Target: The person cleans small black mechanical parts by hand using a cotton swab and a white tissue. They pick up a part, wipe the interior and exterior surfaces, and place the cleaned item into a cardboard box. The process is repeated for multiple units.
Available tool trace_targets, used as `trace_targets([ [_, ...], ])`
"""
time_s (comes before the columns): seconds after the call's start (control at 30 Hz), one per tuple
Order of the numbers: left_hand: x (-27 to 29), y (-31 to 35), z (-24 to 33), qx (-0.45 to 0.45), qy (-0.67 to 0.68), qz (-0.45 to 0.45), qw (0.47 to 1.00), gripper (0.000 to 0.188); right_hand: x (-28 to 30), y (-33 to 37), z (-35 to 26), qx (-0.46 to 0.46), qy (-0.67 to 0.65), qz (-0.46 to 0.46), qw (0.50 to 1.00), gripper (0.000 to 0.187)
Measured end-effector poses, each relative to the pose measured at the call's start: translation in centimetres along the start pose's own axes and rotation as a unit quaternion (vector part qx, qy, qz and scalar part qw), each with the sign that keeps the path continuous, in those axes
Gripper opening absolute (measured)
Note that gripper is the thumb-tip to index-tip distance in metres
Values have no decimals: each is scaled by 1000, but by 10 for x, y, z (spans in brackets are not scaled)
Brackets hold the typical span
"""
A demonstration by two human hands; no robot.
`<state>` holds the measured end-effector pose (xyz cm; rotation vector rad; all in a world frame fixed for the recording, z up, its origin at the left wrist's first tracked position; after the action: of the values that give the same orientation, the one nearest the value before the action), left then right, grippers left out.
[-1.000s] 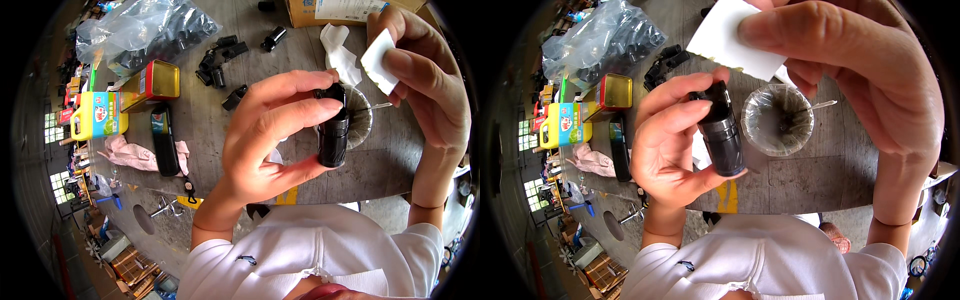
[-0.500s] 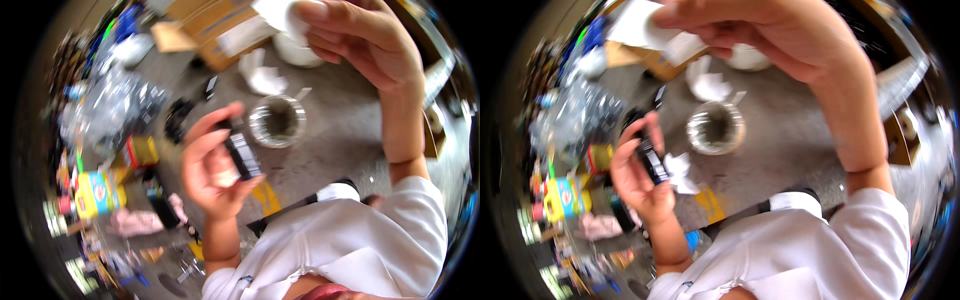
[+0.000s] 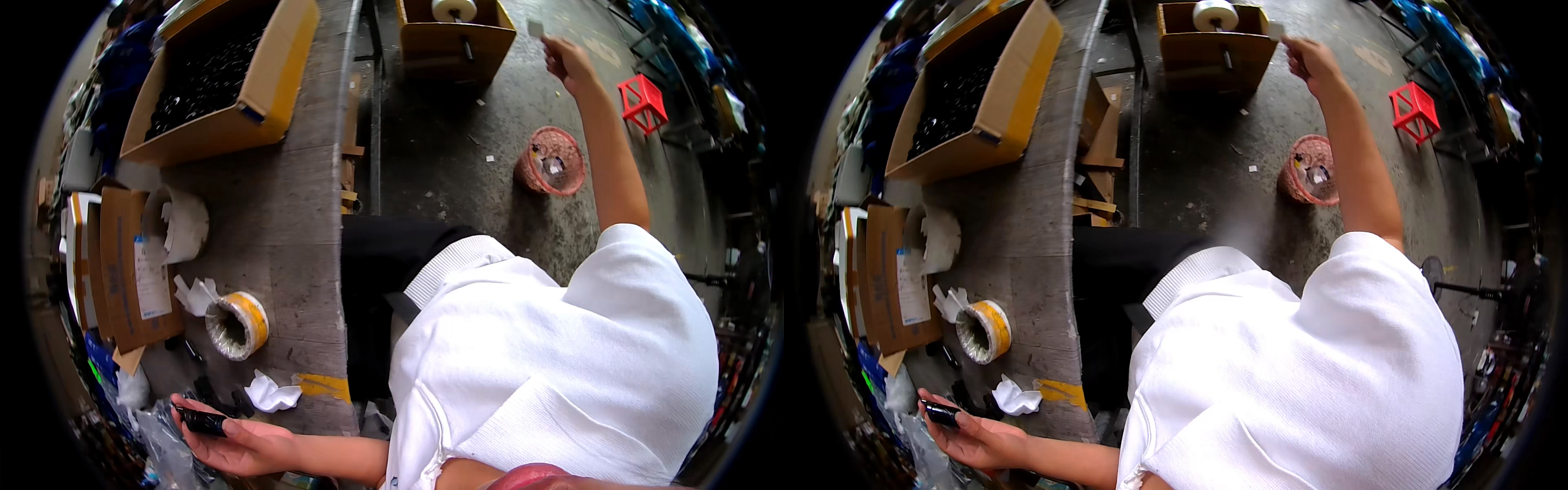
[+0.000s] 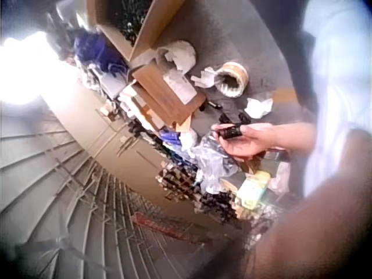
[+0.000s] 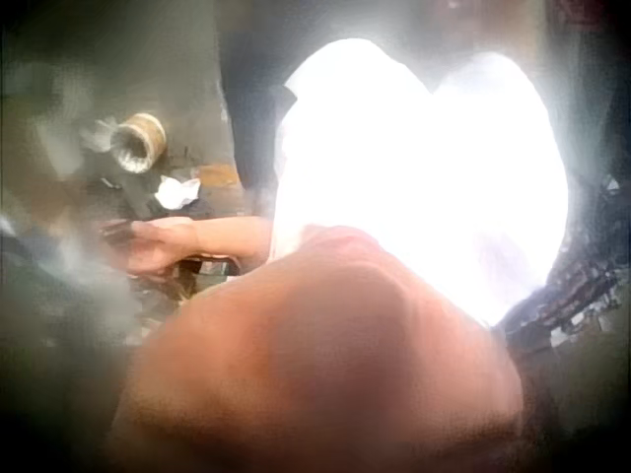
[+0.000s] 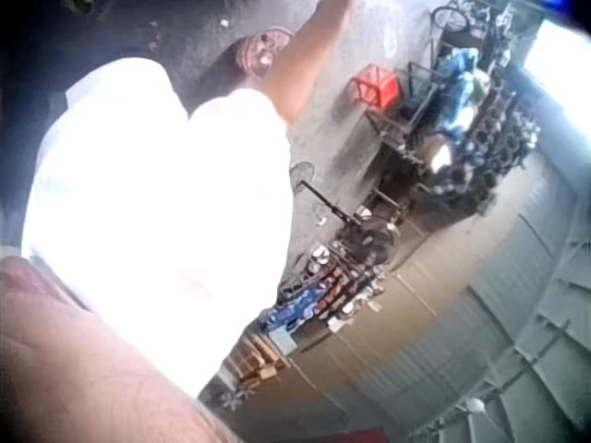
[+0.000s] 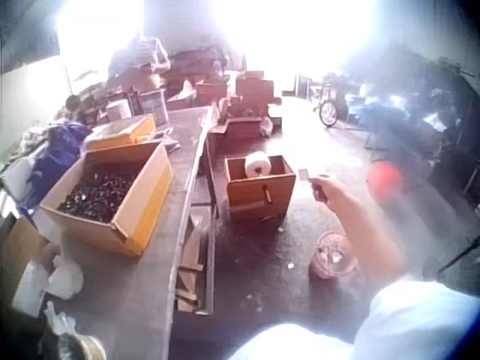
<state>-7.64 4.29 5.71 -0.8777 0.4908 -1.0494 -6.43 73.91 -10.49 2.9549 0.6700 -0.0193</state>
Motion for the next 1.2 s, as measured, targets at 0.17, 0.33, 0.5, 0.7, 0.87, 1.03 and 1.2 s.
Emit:
trace_targets([
  [0.17, 2, 2, -10, 26, -65, -3, 998, 37, 223, 42, 197, -237, 104, 239, 936, 15],
  [0.33, -7, 3, -12, 54, -86, 8, 995, 37, 279, 88, 291, -350, 95, 290, 885, 10],
  [0.5, -26, 2, 7, 41, -72, -22, 996, 39, 301, 15, 316, -318, 8, 325, 891, 13],
  [0.7, -28, 19, 11, 103, 35, -1, 994, 40, 232, -59, 238, -120, 152, 202, 960, 26],
  [0.87, -58, 37, 32, 145, 118, 17, 982, 57, -36, 85, 86, 58, 0, -224, 973, 31],
  [1.03, -78, 55, 53, 167, 217, -1, 962, 71, -188, 326, -37, 184, -203, -571, 774, 54],
  [1.2, -67, 74, 54, 168, 198, 22, 966, 72, -218, 430, -87, 371, -278, -654, 598, 83],
])
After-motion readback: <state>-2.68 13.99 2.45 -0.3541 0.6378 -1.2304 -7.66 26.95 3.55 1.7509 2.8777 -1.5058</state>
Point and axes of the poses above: each hand's wrist, its own y-axis away from the middle knuckle, its own x-axis out of the back of the hand, z = x × y, the point moved 8 cm from there along -y, towards the middle knuckle, and after that the axes turned 13 degrees about z, right-handed, at the moved point
